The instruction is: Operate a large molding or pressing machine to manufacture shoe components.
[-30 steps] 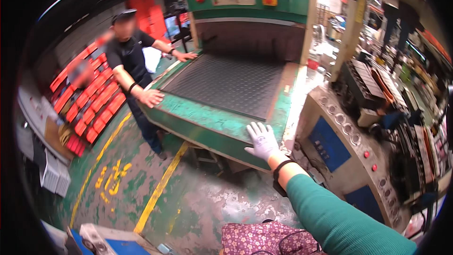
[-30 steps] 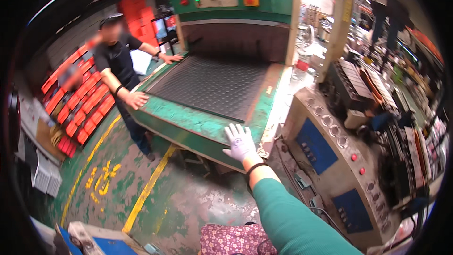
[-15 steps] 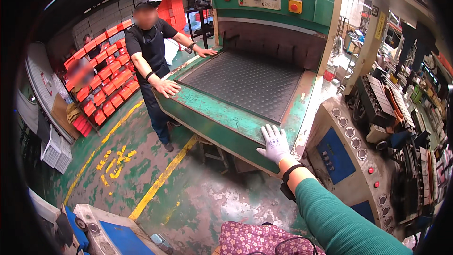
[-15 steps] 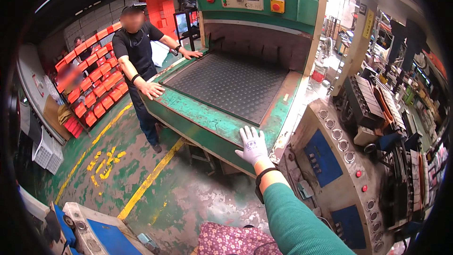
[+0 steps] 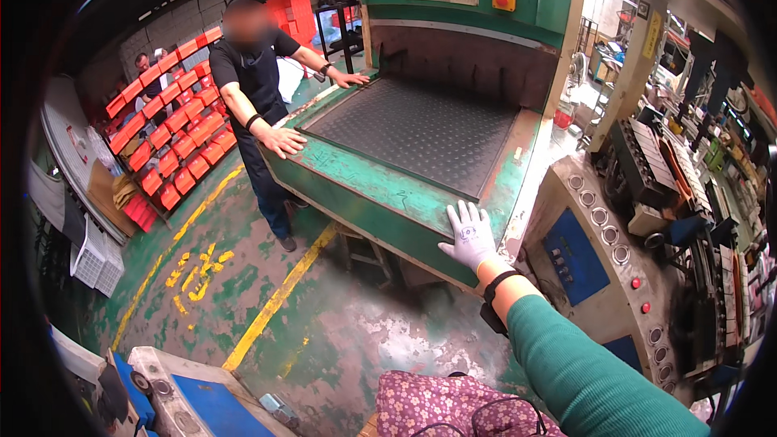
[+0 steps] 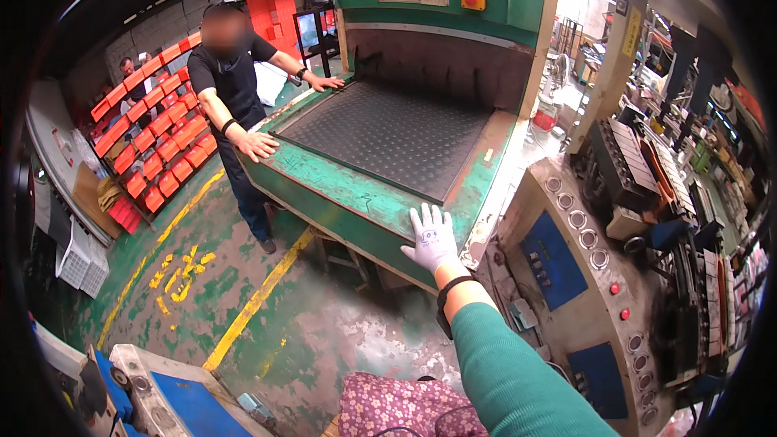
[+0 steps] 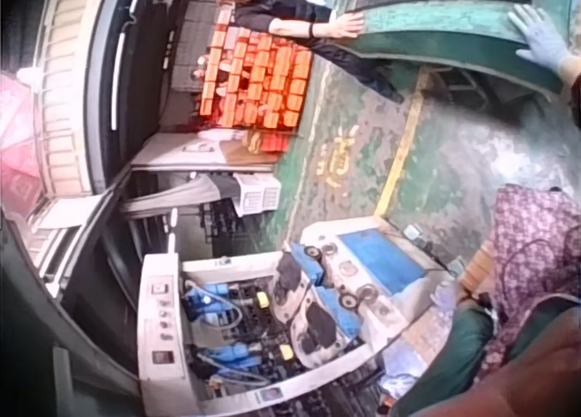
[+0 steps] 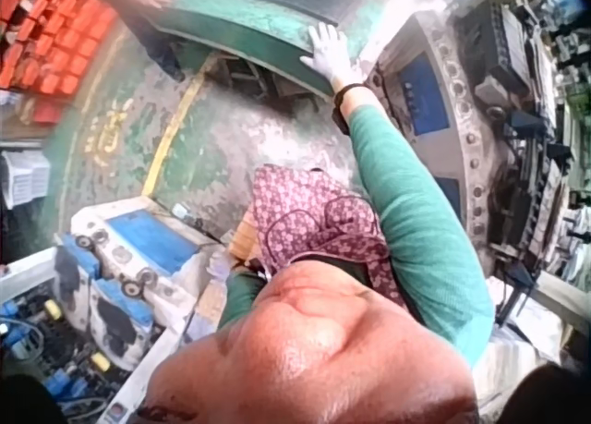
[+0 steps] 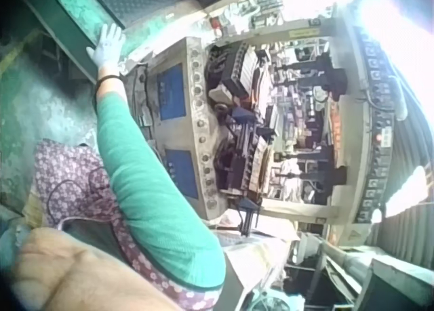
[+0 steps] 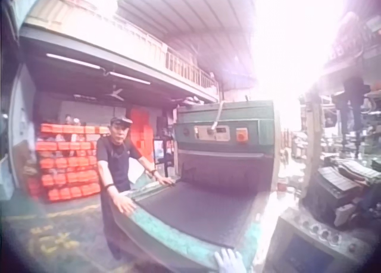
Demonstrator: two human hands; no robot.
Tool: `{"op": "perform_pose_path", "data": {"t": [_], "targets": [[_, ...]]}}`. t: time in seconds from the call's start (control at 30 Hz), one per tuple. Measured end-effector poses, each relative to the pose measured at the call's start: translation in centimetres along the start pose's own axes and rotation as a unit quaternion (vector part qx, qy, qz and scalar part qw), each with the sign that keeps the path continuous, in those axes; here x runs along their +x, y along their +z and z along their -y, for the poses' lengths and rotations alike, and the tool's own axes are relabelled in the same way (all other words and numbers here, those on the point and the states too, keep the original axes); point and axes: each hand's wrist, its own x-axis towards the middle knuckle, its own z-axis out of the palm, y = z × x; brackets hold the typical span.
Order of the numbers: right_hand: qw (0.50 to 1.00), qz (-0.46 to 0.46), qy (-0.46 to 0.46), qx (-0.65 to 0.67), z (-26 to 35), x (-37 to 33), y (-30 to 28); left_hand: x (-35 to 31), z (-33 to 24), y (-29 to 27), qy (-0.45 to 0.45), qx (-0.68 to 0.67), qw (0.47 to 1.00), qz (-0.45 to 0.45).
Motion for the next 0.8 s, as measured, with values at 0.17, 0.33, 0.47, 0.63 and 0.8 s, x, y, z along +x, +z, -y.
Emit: {"op": "perform_pose_path", "data": {"t": [0.17, 0.33, 0.47, 0.63, 0.8], "targets": [[1.000, -0.003, -0.002, -0.007, 0.1, 0.0, -0.1, 0.3, -0.1, 0.1, 0.033, 0.028, 0.999, -0.002], [1.000, -0.004, -0.005, -0.008, 0.2, 0.2, -0.1, -0.4, -0.3, -0.2, 0.060, 0.050, 0.997, 0.000], [1.000, 0.000, -0.002, -0.007, 0.3, 0.2, 0.0, -0.8, -0.3, -1.1, 0.072, 0.036, 0.990, 0.115], [1.000, 0.008, -0.004, -0.008, 0.5, 0.3, 0.1, 0.0, -0.7, -2.2, 0.006, 0.059, 0.958, 0.280], [1.000, 0.008, -0.001, -0.013, 0.3, 0.3, 0.1, 2.5, -1.2, -4.9, -0.004, 0.040, 0.938, 0.345]]}}
